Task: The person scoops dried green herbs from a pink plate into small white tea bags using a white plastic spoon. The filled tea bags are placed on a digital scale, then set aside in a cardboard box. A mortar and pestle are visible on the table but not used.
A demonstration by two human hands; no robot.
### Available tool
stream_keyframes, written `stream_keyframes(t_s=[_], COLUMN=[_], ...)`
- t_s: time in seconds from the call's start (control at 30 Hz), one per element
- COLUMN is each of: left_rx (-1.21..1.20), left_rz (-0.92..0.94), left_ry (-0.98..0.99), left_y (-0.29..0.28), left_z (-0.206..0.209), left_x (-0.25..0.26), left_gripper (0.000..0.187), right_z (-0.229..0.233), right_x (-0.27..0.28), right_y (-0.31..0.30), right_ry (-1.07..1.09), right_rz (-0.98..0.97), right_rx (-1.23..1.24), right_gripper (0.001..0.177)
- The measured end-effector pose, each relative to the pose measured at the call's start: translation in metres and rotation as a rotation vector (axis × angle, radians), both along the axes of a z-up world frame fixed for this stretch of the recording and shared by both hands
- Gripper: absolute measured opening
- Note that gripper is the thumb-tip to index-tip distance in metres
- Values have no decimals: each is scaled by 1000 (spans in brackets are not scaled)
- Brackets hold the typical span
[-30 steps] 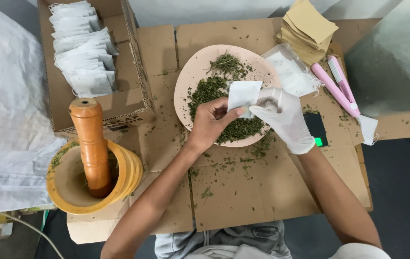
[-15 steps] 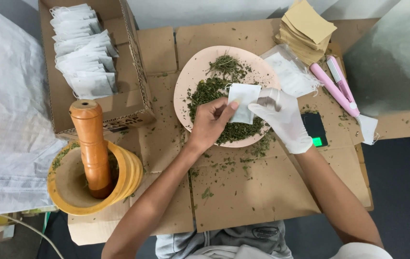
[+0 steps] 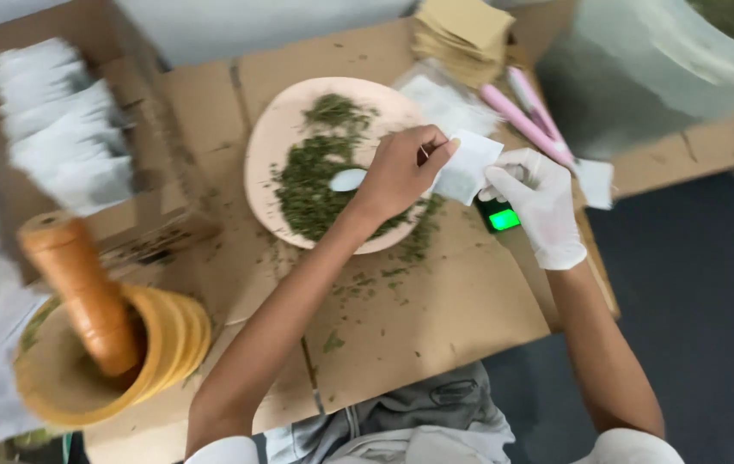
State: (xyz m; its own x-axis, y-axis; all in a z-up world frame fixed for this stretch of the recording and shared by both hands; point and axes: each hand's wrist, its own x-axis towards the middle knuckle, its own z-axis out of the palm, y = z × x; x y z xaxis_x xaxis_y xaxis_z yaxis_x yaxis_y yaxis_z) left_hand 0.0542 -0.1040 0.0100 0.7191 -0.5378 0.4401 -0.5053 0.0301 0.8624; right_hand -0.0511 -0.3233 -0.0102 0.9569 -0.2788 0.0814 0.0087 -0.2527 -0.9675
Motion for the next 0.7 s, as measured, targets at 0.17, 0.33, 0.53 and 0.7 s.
stream_keyframes(t_s=[0.17, 0.33, 0.53, 0.7], left_rx=[258, 458, 514, 555], left_rz=[-64, -51, -28, 11], left_ry=[-60, -84, -129, -172], left_y=[-65, -103, -112, -108], left_z=[-14, -34, -39, -31], left_x=[10, 16, 22, 19], left_gripper=[28, 25, 24, 23], right_z=[-30, -54, -45, -45], right_x=[-20, -28, -33, -38], right_y=[-47, -75, -71, -64], right_ry=[24, -16, -9, 53], right_rz=[-173, -225, -246, -267], right_rx=[-53, -162, -242, -253], right_gripper=[8, 9, 10, 12])
